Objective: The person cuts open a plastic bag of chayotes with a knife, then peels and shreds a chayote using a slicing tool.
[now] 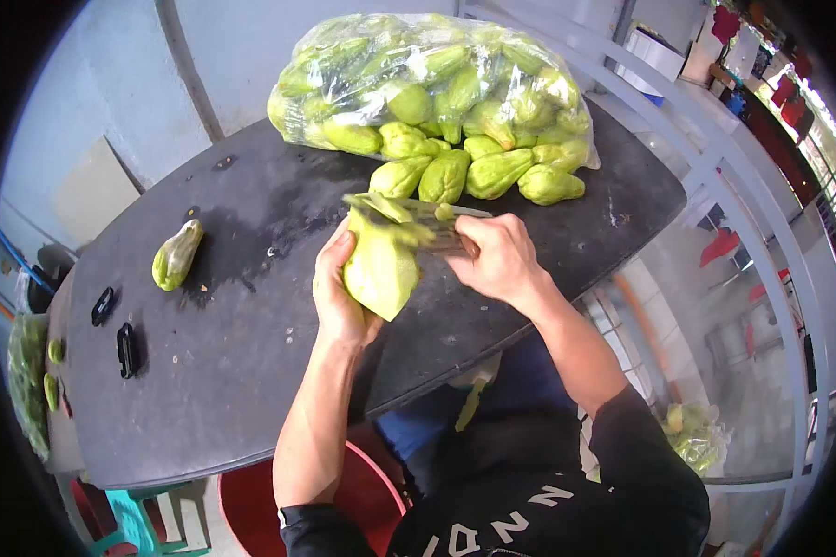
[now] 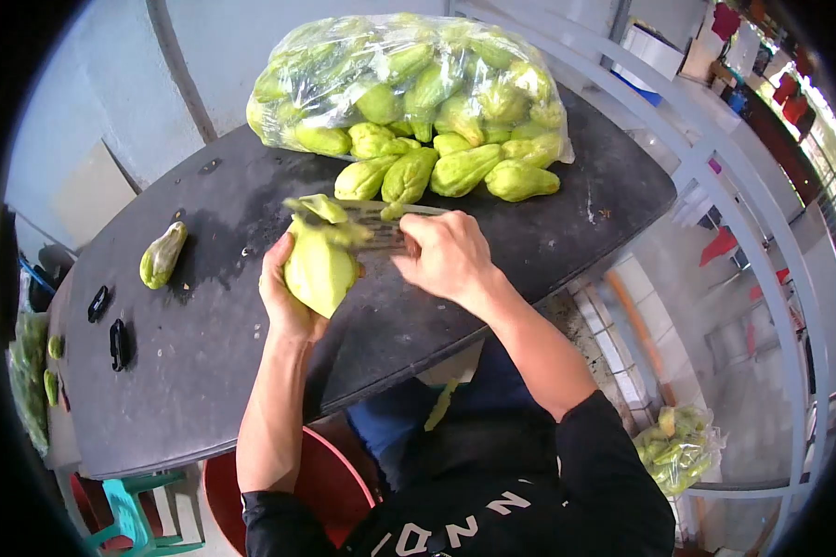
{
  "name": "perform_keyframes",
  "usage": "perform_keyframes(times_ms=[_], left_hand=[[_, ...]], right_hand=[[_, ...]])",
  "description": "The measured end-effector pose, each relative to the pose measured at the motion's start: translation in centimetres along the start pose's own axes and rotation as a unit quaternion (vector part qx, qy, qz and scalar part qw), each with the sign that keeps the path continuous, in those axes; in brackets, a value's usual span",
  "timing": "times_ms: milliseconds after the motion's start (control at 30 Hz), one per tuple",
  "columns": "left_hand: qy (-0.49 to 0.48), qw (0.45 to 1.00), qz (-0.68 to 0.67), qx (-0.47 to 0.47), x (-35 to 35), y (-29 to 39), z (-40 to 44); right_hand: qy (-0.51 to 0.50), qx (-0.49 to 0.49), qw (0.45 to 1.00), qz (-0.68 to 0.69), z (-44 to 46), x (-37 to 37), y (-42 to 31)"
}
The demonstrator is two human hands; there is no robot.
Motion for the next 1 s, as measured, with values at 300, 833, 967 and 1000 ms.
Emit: perform_keyframes(times_ms=[300, 833, 967, 1000], left_hand=[[0.125, 0.986, -0.109, 0.005, 1.3, -0.1, 0.2], [0.028, 0.967, -0.253, 0.009, 3.3, -1.0, 0.7], [0.026, 0.959, -0.283, 0.015, 2.9, -1.1, 0.2], [0.075, 0.965, -0.252, 0.013, 2.2, -0.6, -0.4]], right_hand=[[0.051, -0.019, 0.995, 0.081, -0.3, 0.8, 0.9], [0.1, 0.253, 0.954, -0.123, -2.3, -2.3, -8.0], [0.104, 0.218, 0.962, -0.13, -2.0, -2.1, -6.5], [0.111, 0.196, 0.968, -0.108, -1.7, -1.7, -5.6]])
Point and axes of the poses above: each hand's wrist, its own z-axis towards the middle knuckle, its own x-axis out of the back of the hand, y = z × x, the point moved 8 cm from there along z, towards the middle knuckle, and after that the axes turned 9 degrees about -y, right-handed, at the moved point
